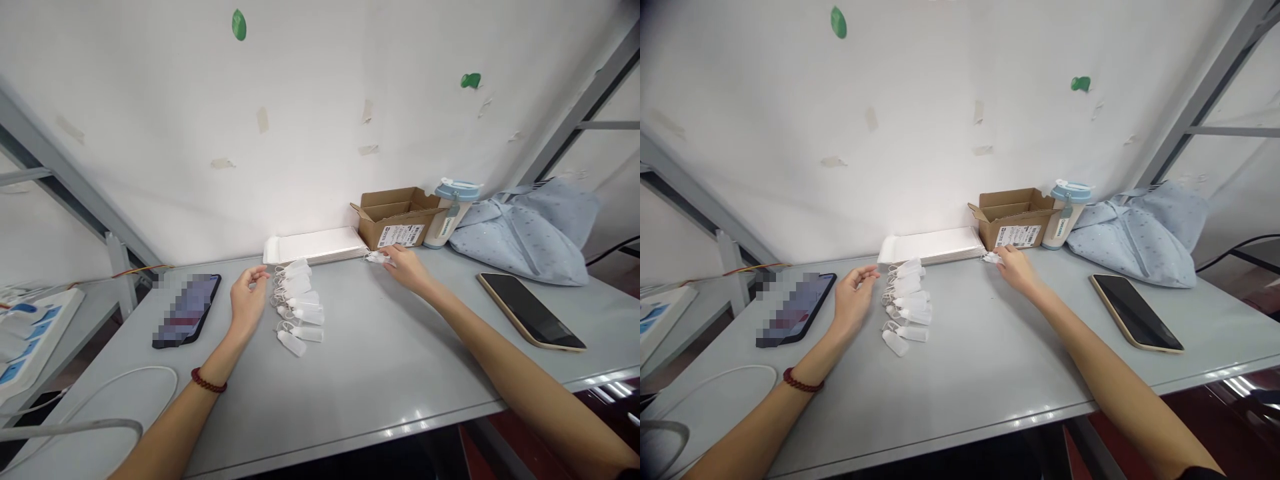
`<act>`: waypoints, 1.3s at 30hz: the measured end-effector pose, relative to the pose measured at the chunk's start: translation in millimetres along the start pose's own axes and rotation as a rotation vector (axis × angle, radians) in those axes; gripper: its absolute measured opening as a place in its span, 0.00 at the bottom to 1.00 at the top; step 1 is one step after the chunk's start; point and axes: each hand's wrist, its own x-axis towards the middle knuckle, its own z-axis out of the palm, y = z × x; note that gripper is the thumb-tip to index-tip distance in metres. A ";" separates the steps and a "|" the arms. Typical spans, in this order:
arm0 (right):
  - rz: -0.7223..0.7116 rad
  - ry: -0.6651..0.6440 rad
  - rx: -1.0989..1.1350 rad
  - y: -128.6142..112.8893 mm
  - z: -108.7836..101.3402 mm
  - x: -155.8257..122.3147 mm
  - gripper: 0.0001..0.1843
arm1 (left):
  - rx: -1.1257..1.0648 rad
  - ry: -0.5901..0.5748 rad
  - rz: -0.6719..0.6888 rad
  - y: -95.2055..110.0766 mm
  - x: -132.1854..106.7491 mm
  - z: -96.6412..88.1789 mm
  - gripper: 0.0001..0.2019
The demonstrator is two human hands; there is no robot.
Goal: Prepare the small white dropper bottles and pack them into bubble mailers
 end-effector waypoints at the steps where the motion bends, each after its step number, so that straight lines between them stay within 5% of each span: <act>1: -0.014 0.013 0.019 -3.2 -3.2 -0.8 0.14 | 0.002 -0.002 0.015 3.9 -2.3 -0.1 0.15; 7: -0.102 0.142 0.344 -33.1 -20.3 -13.5 0.09 | 0.000 -0.074 0.082 26.7 -22.8 1.8 0.12; 15: -0.176 0.047 0.618 -76.1 -32.6 -39.8 0.11 | 0.049 -0.254 0.170 43.8 -45.6 4.0 0.12; 20: -0.356 0.030 0.703 -94.9 -36.0 -52.1 0.09 | 0.071 -0.444 0.208 53.4 -54.2 4.9 0.16; 39: -0.443 -0.021 0.769 -103.5 -40.0 -58.3 0.07 | -0.011 -0.643 0.272 60.2 -60.9 8.6 0.08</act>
